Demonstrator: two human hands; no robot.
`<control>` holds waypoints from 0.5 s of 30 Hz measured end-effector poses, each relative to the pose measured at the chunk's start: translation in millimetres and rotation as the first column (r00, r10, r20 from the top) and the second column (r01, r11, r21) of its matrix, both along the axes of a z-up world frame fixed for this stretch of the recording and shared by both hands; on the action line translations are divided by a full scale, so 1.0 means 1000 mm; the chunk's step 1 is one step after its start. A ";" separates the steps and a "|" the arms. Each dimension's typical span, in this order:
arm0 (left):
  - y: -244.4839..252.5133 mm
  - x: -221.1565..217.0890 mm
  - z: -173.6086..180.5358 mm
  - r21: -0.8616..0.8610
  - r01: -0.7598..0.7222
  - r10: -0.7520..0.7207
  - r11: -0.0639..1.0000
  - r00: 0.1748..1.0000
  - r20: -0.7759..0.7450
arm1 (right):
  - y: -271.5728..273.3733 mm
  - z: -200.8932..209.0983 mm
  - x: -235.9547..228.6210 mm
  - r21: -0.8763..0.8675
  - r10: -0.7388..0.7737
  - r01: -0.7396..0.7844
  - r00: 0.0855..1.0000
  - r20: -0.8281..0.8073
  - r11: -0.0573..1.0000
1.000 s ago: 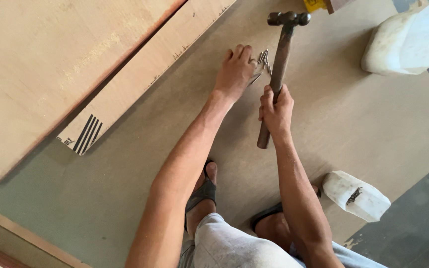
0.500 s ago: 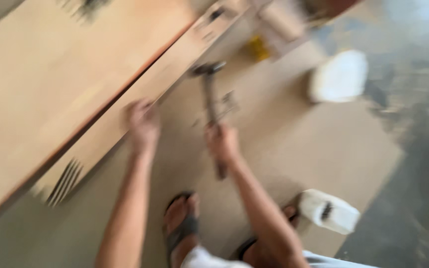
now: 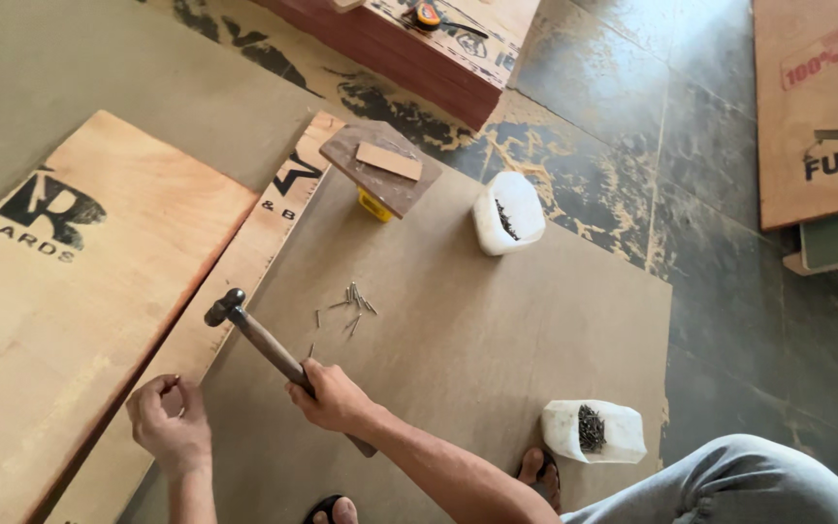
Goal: The person aligns a thin wooden strip along a marked line on a plywood sheet, then hammers nails into the strip to secure it. Later, the person applies a white adhesive along the strip's edge using a small container.
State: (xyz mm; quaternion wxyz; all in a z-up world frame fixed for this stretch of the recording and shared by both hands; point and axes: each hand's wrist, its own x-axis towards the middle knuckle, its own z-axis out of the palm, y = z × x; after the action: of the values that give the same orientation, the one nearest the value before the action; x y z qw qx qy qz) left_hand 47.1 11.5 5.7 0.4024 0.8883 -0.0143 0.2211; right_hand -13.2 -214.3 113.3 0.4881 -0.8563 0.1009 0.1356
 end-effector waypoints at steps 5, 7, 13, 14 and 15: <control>0.000 0.007 -0.006 -0.464 0.082 -0.098 0.882 0.995 -0.010 | 0.006 -0.050 0.002 -0.248 0.111 -0.125 0.992 -0.067 0.961; -0.003 0.010 -0.013 -0.557 0.123 -0.146 0.822 0.989 0.003 | 0.002 -0.074 0.003 -0.301 0.129 -0.180 0.975 -0.181 0.936; 0.000 0.011 -0.005 -0.147 -0.036 0.028 0.988 0.998 -0.058 | -0.009 -0.092 -0.004 -0.296 0.096 -0.079 0.994 0.046 0.952; 0.003 0.011 0.001 -0.140 -0.047 0.037 0.989 0.997 -0.069 | -0.006 -0.088 -0.002 -0.257 0.129 -0.105 0.988 0.080 0.961; 0.004 0.013 0.006 -0.170 -0.064 0.048 0.983 0.994 -0.094 | -0.008 -0.082 -0.001 -0.230 0.141 -0.112 0.983 0.115 0.967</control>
State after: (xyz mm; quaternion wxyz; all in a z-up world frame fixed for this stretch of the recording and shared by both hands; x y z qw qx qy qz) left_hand 60.2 15.1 11.8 0.4715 0.8591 0.0479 0.1930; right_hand -14.5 -222.2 31.0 0.3850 -0.9173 0.0284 0.0979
